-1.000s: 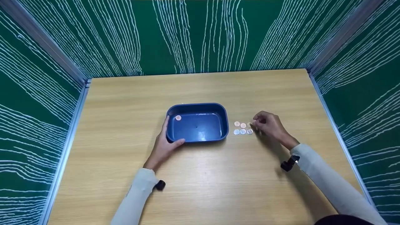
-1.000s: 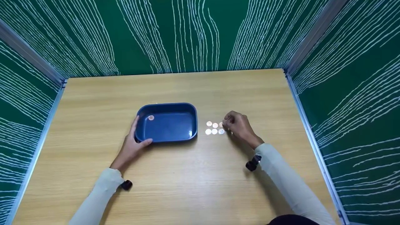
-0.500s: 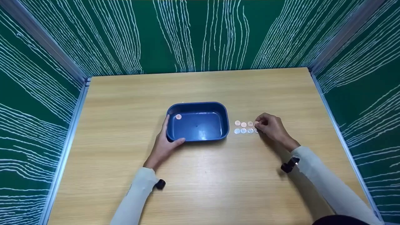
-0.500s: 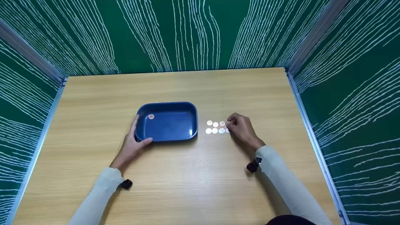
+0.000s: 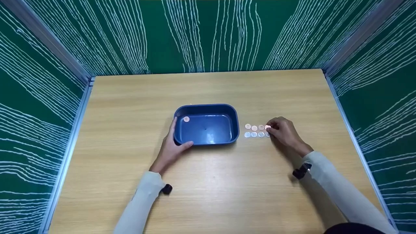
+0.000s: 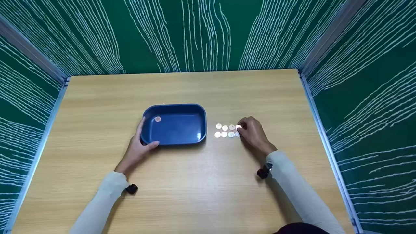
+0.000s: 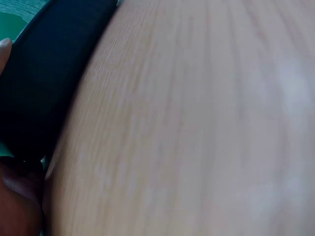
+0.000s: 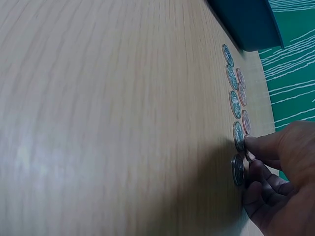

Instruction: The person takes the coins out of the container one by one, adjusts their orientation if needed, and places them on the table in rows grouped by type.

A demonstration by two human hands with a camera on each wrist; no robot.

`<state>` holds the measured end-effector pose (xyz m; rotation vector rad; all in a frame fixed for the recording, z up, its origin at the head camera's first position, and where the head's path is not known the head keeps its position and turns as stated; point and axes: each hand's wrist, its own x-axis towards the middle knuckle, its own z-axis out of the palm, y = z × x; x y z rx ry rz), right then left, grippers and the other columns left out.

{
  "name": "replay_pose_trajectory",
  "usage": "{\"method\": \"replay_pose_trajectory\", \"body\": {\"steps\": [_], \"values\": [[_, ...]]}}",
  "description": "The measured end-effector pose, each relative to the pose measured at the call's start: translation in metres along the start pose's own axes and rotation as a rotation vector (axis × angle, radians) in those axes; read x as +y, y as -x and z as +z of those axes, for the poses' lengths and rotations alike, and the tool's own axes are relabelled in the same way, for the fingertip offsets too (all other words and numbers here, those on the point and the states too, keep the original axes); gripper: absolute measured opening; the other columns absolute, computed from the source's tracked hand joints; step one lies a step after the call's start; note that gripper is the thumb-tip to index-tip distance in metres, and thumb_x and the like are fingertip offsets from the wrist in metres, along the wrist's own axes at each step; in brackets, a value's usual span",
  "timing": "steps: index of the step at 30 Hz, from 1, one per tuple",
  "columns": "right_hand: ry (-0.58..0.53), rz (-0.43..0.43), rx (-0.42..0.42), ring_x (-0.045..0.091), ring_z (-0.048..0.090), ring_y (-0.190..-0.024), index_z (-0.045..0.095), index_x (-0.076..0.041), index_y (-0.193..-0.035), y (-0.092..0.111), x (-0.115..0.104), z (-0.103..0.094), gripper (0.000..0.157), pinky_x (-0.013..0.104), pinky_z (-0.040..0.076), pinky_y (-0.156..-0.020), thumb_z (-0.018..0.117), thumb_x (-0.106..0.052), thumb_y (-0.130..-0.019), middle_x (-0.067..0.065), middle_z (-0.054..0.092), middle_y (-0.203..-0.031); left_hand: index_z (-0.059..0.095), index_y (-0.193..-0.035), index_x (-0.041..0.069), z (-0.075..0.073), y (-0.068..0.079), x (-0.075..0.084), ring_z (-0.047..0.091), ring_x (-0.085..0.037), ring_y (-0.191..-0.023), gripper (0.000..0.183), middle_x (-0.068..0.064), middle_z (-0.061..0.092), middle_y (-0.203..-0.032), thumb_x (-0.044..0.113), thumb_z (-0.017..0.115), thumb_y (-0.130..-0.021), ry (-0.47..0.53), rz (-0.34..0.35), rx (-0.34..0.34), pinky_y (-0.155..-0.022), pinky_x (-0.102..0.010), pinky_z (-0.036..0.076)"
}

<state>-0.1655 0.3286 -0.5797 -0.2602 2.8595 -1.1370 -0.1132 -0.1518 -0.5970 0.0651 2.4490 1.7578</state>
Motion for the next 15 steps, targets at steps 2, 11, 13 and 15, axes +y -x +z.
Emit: {"method": "replay_pose_trajectory", "body": {"steps": [2,11,13,15], "values": [[0.006,0.005,-0.005,0.034,0.064,-0.1,0.079,0.007,-0.112,0.0,-0.001,-0.001,0.013,0.031,0.047,-0.084,0.076,0.002,-0.1,0.023,0.073,-0.108,0.013,-0.178,0.035,0.0,0.0,0.001,0.035,-0.041,-0.16,0.116,-0.011,0.022,-0.183,0.04,0.09,-0.093,-0.003,-0.004,-0.002,-0.126,-0.062,0.037],[-0.003,-0.008,-0.02,0.035,0.071,-0.097,0.076,0.009,-0.121,-0.003,-0.018,-0.012,0.02,0.017,0.048,-0.076,0.07,-0.001,-0.106,0.025,0.073,-0.113,0.012,-0.178,0.036,-0.001,-0.001,0.0,0.034,-0.041,-0.161,0.117,-0.011,0.021,-0.183,0.039,0.091,-0.092,-0.008,0.017,-0.008,-0.126,-0.064,0.035],[-0.009,-0.036,-0.016,0.037,0.072,-0.095,0.075,0.01,-0.123,-0.006,-0.025,-0.014,0.022,0.014,0.048,-0.074,0.068,0.002,-0.105,0.026,0.074,-0.111,0.013,-0.179,0.035,-0.002,-0.001,-0.001,0.034,-0.04,-0.16,0.117,-0.011,0.022,-0.183,0.037,0.091,-0.092,-0.011,0.039,-0.002,-0.127,-0.063,0.035],[-0.018,-0.059,-0.016,0.038,0.073,-0.094,0.074,0.012,-0.124,-0.01,-0.033,-0.016,0.023,0.013,0.048,-0.073,0.067,0.005,-0.104,0.027,0.074,-0.109,0.013,-0.179,0.033,-0.002,-0.001,-0.003,0.034,-0.04,-0.161,0.117,-0.011,0.023,-0.182,0.036,0.091,-0.091,-0.014,0.061,0.002,-0.127,-0.063,0.034]]}}
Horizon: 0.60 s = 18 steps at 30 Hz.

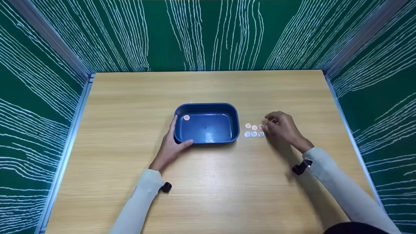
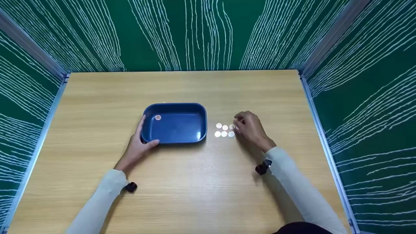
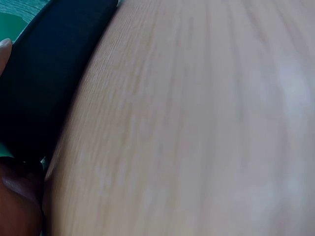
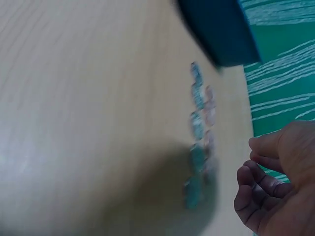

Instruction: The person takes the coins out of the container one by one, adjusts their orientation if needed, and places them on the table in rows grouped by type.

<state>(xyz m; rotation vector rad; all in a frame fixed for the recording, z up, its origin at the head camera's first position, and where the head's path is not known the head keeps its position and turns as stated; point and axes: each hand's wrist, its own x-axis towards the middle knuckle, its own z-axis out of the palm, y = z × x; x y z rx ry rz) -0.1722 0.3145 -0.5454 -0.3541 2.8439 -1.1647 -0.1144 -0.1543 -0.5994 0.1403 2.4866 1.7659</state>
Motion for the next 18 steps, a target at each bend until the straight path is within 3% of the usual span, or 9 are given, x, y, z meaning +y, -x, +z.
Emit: {"method": "replay_pose_trajectory", "body": {"steps": [9,18], "values": [[-0.052,-0.041,0.002,0.037,0.073,-0.1,0.075,0.011,-0.122,-0.02,-0.029,0.005,0.021,0.012,0.05,-0.08,0.071,0.004,-0.103,0.024,0.076,-0.11,0.013,-0.179,0.032,0.0,0.0,0.0,0.036,-0.04,-0.16,0.118,-0.013,0.024,-0.182,0.037,0.092,-0.091,0.003,0.005,-0.003,-0.127,-0.062,0.035],[-0.071,-0.05,-0.085,0.03,0.072,-0.104,0.076,0.006,-0.126,-0.031,-0.055,0.015,0.022,0.032,0.059,-0.091,0.072,-0.002,-0.105,0.021,0.075,-0.118,0.012,-0.179,0.033,0.0,0.0,0.001,0.036,-0.04,-0.159,0.119,-0.013,0.024,-0.182,0.04,0.092,-0.09,0.005,-0.001,0.0,-0.126,-0.062,0.036]]}}
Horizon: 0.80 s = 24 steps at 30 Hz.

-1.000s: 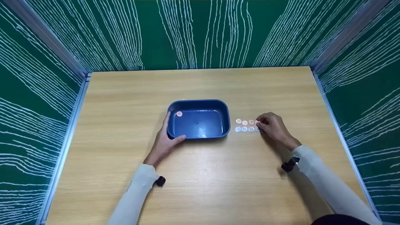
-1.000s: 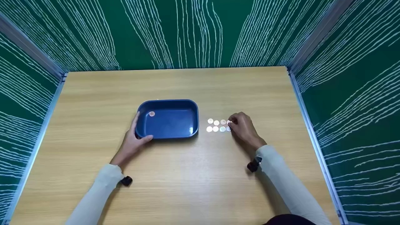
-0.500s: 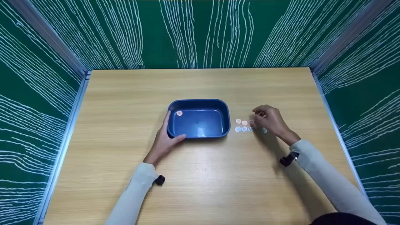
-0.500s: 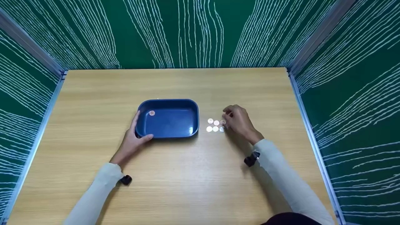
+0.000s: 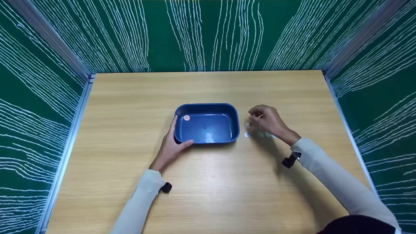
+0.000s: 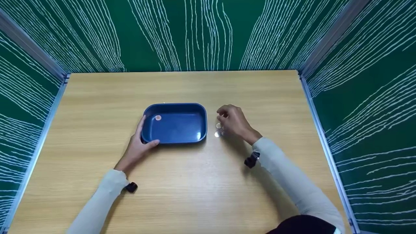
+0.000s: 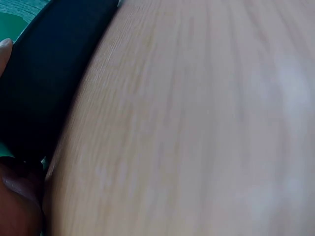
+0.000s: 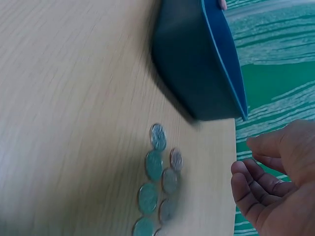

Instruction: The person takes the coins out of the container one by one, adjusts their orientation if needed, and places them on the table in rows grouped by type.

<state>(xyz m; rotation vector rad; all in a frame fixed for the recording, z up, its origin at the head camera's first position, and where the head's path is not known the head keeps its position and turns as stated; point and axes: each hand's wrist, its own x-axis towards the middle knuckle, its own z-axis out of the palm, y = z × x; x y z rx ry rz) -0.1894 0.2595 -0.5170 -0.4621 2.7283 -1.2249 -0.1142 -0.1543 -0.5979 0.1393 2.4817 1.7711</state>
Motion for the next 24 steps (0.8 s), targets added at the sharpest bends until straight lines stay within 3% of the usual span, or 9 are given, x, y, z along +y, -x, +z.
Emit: {"method": "replay_pose_trajectory", "body": {"steps": [8,11,24], "values": [[0.004,-0.062,-0.035,0.028,0.071,-0.1,0.077,0.004,-0.122,-0.016,-0.019,0.008,0.02,0.038,0.061,-0.09,0.073,-0.002,-0.104,0.021,0.076,-0.116,0.013,-0.179,0.032,0.0,0.001,0.0,0.036,-0.04,-0.16,0.118,-0.012,0.023,-0.182,0.036,0.092,-0.091,0.003,0.005,0.002,-0.127,-0.062,0.035],[0.016,-0.085,-0.039,0.029,0.072,-0.098,0.077,0.006,-0.12,-0.023,-0.027,0.012,0.019,0.046,0.062,-0.089,0.073,0.0,-0.103,0.02,0.077,-0.113,0.013,-0.179,0.032,0.0,0.001,0.001,0.038,-0.041,-0.159,0.119,-0.013,0.025,-0.181,0.037,0.093,-0.091,-0.001,0.001,0.007,-0.126,-0.062,0.036],[0.025,-0.123,-0.124,0.03,0.071,-0.099,0.077,0.007,-0.12,-0.048,-0.049,0.039,0.019,0.045,0.062,-0.087,0.074,0.003,-0.102,0.019,0.076,-0.113,0.013,-0.179,0.033,0.001,0.001,0.0,0.037,-0.041,-0.159,0.118,-0.012,0.023,-0.182,0.036,0.092,-0.091,0.015,-0.014,0.002,-0.125,-0.062,0.037]]}}
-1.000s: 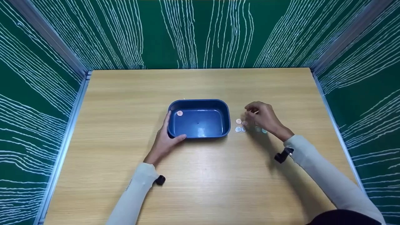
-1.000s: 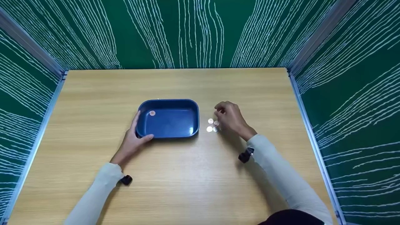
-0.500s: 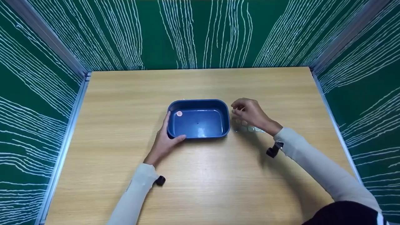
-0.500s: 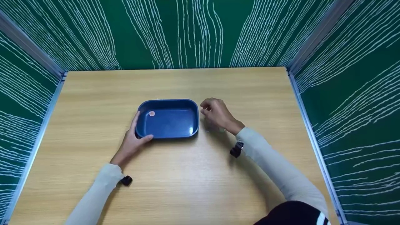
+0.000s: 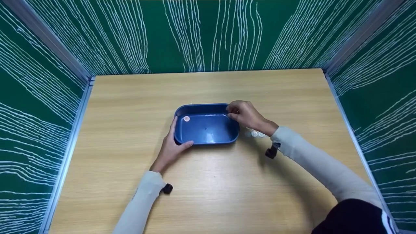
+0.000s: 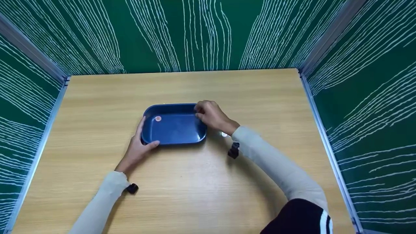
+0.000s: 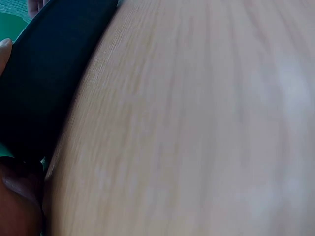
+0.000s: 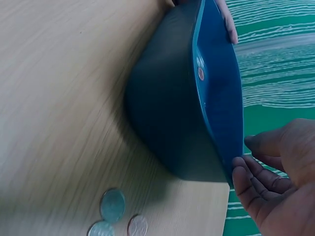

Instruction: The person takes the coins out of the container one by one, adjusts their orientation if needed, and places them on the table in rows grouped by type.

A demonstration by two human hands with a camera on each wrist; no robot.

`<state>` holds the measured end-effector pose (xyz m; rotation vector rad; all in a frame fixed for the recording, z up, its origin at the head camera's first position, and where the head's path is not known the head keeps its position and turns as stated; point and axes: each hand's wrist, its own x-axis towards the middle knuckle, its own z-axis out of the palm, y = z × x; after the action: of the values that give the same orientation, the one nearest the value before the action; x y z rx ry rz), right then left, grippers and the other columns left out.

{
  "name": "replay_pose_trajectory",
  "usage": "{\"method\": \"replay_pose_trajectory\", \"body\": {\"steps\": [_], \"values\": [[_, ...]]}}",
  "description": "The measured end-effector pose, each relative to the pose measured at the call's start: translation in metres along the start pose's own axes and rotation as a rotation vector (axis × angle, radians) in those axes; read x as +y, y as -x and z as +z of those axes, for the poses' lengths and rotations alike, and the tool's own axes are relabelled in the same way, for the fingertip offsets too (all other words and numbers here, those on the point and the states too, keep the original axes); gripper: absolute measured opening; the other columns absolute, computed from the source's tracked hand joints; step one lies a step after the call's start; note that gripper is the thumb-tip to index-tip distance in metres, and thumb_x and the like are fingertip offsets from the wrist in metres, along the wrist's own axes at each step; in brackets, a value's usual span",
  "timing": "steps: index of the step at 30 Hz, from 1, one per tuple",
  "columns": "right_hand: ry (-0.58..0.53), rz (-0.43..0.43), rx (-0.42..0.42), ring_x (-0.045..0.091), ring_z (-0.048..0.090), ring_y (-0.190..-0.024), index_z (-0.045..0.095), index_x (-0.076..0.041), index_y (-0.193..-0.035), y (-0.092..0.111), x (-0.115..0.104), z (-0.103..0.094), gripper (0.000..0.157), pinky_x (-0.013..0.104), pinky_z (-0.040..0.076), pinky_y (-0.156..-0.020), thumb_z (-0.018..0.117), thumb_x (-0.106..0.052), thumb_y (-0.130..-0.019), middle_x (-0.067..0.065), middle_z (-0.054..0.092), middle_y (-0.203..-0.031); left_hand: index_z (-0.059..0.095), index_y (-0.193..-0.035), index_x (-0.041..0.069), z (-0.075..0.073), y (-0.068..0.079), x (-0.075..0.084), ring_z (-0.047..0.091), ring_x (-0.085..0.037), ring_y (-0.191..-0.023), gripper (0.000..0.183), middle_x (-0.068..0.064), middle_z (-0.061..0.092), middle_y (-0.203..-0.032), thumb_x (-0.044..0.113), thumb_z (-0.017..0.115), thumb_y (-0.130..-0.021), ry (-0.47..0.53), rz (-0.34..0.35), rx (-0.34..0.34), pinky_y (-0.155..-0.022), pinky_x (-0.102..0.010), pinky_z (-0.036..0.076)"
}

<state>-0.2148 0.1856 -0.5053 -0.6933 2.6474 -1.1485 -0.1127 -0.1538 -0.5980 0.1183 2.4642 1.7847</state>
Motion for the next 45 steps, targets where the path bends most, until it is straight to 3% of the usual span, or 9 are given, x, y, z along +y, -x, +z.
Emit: {"method": "replay_pose_trajectory", "body": {"steps": [18,24,30,37,45], "values": [[0.055,-0.119,-0.068,0.034,0.076,-0.1,0.077,0.009,-0.118,-0.039,-0.015,0.043,0.02,0.049,0.062,-0.091,0.076,0.002,-0.099,0.023,0.079,-0.111,0.015,-0.179,0.032,0.001,0.004,-0.004,0.041,-0.039,-0.156,0.116,-0.011,0.025,-0.181,0.034,0.091,-0.092,0.007,0.004,0.019,-0.126,-0.06,0.038],[0.071,-0.123,-0.11,0.033,0.077,-0.105,0.077,0.008,-0.122,-0.049,-0.018,0.056,0.024,0.048,0.063,-0.094,0.076,-0.001,-0.1,0.022,0.079,-0.116,0.013,-0.179,0.032,0.0,0.002,-0.003,0.041,-0.039,-0.156,0.116,-0.012,0.026,-0.181,0.034,0.09,-0.093,0.013,0.001,0.007,-0.125,-0.061,0.038],[0.054,-0.116,-0.147,0.033,0.077,-0.11,0.076,0.007,-0.127,-0.058,-0.021,0.07,0.028,0.046,0.063,-0.097,0.075,-0.004,-0.102,0.022,0.078,-0.123,0.013,-0.179,0.034,-0.001,-0.001,-0.002,0.038,-0.04,-0.158,0.114,-0.012,0.025,-0.181,0.035,0.089,-0.094,0.003,-0.009,0.004,-0.127,-0.061,0.036],[-0.02,-0.147,-0.14,0.032,0.077,-0.106,0.079,0.005,-0.121,-0.076,-0.007,0.097,0.025,0.047,0.063,-0.095,0.076,-0.006,-0.099,0.02,0.08,-0.115,0.012,-0.179,0.034,-0.002,-0.002,-0.002,0.036,-0.038,-0.16,0.113,-0.011,0.023,-0.182,0.036,0.089,-0.095,-0.011,-0.006,-0.006,-0.128,-0.06,0.035],[0.057,-0.156,-0.139,0.029,0.076,-0.1,0.079,0.006,-0.12,-0.082,-0.033,0.102,0.025,0.046,0.062,-0.091,0.079,-0.005,-0.098,0.018,0.081,-0.11,0.014,-0.179,0.032,0.0,-0.002,0.0,0.038,-0.035,-0.159,0.115,-0.013,0.026,-0.181,0.032,0.09,-0.094,0.004,0.022,-0.002,-0.128,-0.057,0.035]]}}
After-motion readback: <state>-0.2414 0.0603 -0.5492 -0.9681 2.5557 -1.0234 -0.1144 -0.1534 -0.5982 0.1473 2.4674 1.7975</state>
